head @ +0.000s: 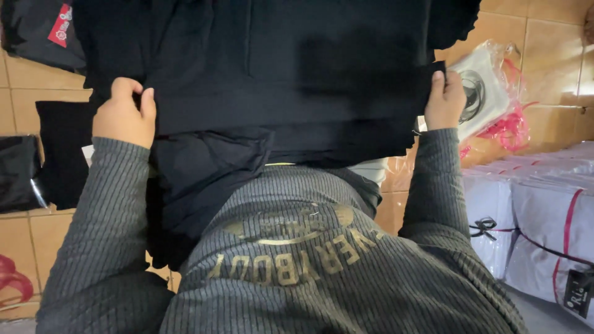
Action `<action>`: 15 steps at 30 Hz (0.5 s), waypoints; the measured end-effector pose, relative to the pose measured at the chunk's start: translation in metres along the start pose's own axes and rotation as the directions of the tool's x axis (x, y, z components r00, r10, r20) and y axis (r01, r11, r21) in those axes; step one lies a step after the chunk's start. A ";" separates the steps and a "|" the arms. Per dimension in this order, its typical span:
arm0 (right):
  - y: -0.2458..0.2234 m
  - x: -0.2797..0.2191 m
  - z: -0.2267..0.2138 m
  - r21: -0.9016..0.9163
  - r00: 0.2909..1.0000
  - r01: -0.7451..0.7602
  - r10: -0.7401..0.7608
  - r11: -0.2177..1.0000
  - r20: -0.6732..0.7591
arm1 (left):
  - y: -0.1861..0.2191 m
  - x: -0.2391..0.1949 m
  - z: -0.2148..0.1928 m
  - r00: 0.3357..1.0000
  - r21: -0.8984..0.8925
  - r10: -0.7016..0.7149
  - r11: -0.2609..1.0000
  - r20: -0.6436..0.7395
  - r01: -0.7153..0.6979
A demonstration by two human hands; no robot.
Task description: The person folds a black t-shirt on a tiled floor, smooths the fabric, and uses scissors to trim a loose thread. They then place a small white tag on the folded shirt and set it aside.
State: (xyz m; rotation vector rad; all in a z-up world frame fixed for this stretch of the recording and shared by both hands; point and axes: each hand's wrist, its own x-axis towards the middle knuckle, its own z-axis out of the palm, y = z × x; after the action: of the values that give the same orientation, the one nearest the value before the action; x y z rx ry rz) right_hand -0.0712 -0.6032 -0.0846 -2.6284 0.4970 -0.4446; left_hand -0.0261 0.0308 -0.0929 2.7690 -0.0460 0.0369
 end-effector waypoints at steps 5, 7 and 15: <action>0.020 -0.009 0.010 -0.036 0.990 0.136 -0.138 0.990 -0.043 | -0.012 -0.007 0.016 0.995 0.095 0.047 0.995 -0.085 -0.039; 0.033 -0.010 0.020 -0.045 0.997 -0.025 0.029 0.999 0.072 | -0.003 -0.008 0.015 0.997 0.088 0.052 0.995 -0.049 -0.047; 0.012 -0.017 0.012 -0.045 0.995 -0.084 0.086 0.995 0.057 | 0.000 -0.017 0.024 0.995 0.151 0.051 0.988 -0.090 -0.038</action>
State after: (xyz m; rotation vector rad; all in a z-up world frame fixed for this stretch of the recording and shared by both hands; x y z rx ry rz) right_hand -0.0845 -0.6020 -0.1041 -2.6409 0.6031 -0.3327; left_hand -0.0423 0.0227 -0.1153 2.9112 -0.0841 0.1888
